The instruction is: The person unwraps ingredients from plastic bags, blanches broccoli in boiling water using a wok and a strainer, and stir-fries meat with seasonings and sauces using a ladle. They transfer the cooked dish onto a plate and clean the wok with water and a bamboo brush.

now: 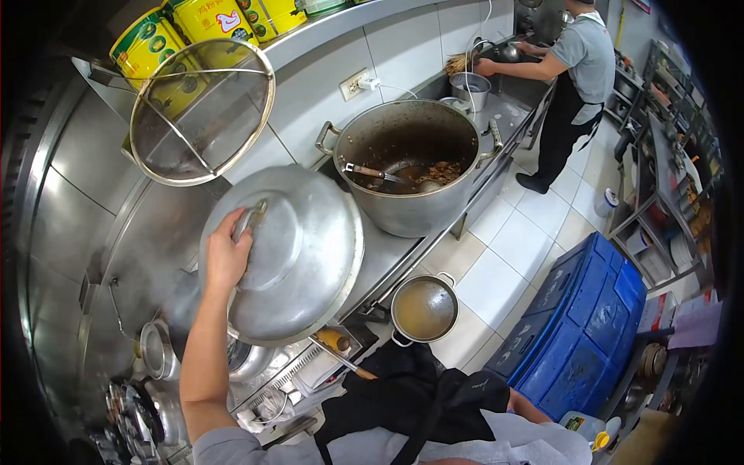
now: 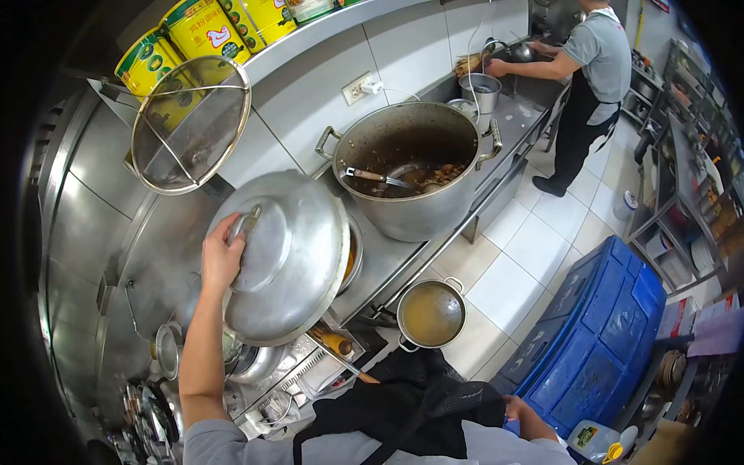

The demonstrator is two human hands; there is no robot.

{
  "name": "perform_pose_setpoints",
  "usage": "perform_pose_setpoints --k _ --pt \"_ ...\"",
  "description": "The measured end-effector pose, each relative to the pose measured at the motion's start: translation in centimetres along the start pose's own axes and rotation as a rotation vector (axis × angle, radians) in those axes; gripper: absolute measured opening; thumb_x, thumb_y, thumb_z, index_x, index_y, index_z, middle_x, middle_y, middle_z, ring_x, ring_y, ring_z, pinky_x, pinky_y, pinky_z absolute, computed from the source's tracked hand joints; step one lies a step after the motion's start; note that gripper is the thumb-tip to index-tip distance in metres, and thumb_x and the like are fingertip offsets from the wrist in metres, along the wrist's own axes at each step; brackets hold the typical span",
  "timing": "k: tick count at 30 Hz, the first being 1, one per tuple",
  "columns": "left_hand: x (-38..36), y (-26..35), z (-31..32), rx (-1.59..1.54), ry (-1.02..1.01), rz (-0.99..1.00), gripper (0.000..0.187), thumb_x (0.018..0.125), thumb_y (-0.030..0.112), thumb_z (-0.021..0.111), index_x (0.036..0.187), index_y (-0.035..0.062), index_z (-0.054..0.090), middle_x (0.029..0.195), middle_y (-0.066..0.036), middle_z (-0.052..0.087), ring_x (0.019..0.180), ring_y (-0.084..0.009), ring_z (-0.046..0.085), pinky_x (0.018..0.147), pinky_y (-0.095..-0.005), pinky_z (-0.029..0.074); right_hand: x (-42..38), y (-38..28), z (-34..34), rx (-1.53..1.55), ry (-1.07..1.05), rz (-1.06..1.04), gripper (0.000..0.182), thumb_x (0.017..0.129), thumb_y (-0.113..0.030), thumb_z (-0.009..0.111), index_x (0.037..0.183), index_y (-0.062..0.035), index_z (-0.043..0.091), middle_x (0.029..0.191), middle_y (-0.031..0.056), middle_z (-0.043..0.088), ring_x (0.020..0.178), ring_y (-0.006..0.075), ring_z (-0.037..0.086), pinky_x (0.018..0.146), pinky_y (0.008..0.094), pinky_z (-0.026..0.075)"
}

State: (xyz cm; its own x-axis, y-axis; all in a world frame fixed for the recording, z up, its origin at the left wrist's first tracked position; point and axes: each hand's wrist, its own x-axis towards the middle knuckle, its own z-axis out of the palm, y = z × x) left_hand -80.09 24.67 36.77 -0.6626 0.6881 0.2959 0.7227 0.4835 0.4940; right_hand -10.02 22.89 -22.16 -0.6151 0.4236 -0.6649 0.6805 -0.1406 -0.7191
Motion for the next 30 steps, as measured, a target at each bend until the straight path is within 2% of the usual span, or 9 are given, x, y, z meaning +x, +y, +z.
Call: perform_pose_setpoints --k 4,6,9,12,16,21,26,28,30 --pt "2.7 6.9 2.4 -0.090 0.006 0.269 0.039 0.084 0.014 0.065 0.121 0.0006 0.062 0.106 -0.022 0.070 0.099 -0.0306 0.068 0.084 -0.0335 0.051 5.7 3.0 -0.9 0.319 -0.050 0.041 0.060 0.083 -0.019 0.070 0.139 -0.0109 0.050 0.116 0.0094 0.068 0.098 0.0235 0.066 0.088 0.0359 0.053" --pt "5.9 9.8 5.6 -0.196 -0.061 0.326 0.040 0.085 0.018 0.066 0.121 0.0015 0.063 0.110 -0.022 0.069 0.107 -0.0320 0.066 0.090 -0.0356 0.051 0.8 -14.4 -4.9 0.256 -0.062 0.038 0.051 0.087 -0.014 0.065 0.137 -0.0090 0.052 0.116 0.0102 0.068 0.098 0.0250 0.067 0.084 0.0372 0.053" --pt "11.6 14.2 12.3 -0.165 -0.077 0.390 0.041 0.083 0.022 0.067 0.119 0.0031 0.066 0.112 -0.022 0.068 0.107 -0.0342 0.066 0.092 -0.0394 0.050 3.1 -15.7 -4.5 0.549 0.047 0.028 0.048 0.090 -0.012 0.061 0.137 -0.0060 0.051 0.112 0.0110 0.070 0.098 0.0226 0.067 0.082 0.0361 0.053" --pt "14.1 18.8 18.2 -0.168 -0.109 0.323 0.039 0.081 0.022 0.067 0.116 0.0054 0.069 0.110 -0.021 0.069 0.105 -0.0355 0.066 0.093 -0.0393 0.051 0.1 -20.5 -5.1 0.455 0.152 0.054 0.046 0.091 -0.010 0.060 0.135 -0.0033 0.052 0.109 0.0130 0.070 0.097 0.0222 0.067 0.078 0.0343 0.053" --pt "16.8 20.9 24.4 -0.190 -0.101 0.319 0.038 0.082 0.023 0.068 0.115 0.0057 0.069 0.109 -0.021 0.069 0.104 -0.0354 0.066 0.093 -0.0392 0.051 -3.5 -18.5 -4.4 0.421 0.225 0.068 0.043 0.091 -0.007 0.060 0.134 -0.0038 0.054 0.108 0.0130 0.069 0.093 0.0212 0.067 0.076 0.0314 0.054" --pt "19.5 20.4 28.5 -0.135 -0.089 0.270 0.042 0.084 0.028 0.068 0.117 0.0031 0.068 0.108 -0.021 0.070 0.099 -0.0315 0.069 0.089 -0.0373 0.052 -5.7 -8.2 -0.5 0.845 0.167 -0.023 0.046 0.087 0.002 0.062 0.132 -0.0023 0.056 0.104 0.0093 0.070 0.089 0.0173 0.067 0.077 0.0296 0.053" --pt "19.7 18.4 27.2 -0.217 -0.102 0.211 0.050 0.086 0.035 0.069 0.124 0.0025 0.063 0.104 -0.018 0.071 0.090 -0.0250 0.070 0.082 -0.0357 0.053 -4.0 -11.3 0.0 0.819 0.003 0.098 0.044 0.087 0.001 0.063 0.130 -0.0010 0.057 0.104 0.0089 0.070 0.096 0.0186 0.067 0.085 0.0302 0.052" --pt "17.5 16.9 24.1 -0.315 -0.085 0.288 0.050 0.088 0.034 0.068 0.126 0.0023 0.060 0.105 -0.015 0.071 0.088 -0.0207 0.069 0.081 -0.0335 0.053 -3.6 -17.6 -1.7 0.183 0.014 -0.163 0.039 0.090 -0.006 0.062 0.129 0.0003 0.057 0.105 0.0086 0.070 0.100 0.0179 0.066 0.087 0.0314 0.051" --pt "11.5 14.3 19.5 -0.481 -0.186 0.386 0.044 0.089 0.027 0.068 0.124 0.0019 0.061 0.109 -0.011 0.070 0.091 -0.0179 0.068 0.082 -0.0324 0.052 2.4 -16.2 -1.5 0.296 -0.131 -0.076 0.035 0.093 -0.010 0.059 0.126 0.0015 0.058 0.107 0.0091 0.071 0.100 0.0177 0.066 0.087 0.0321 0.051"
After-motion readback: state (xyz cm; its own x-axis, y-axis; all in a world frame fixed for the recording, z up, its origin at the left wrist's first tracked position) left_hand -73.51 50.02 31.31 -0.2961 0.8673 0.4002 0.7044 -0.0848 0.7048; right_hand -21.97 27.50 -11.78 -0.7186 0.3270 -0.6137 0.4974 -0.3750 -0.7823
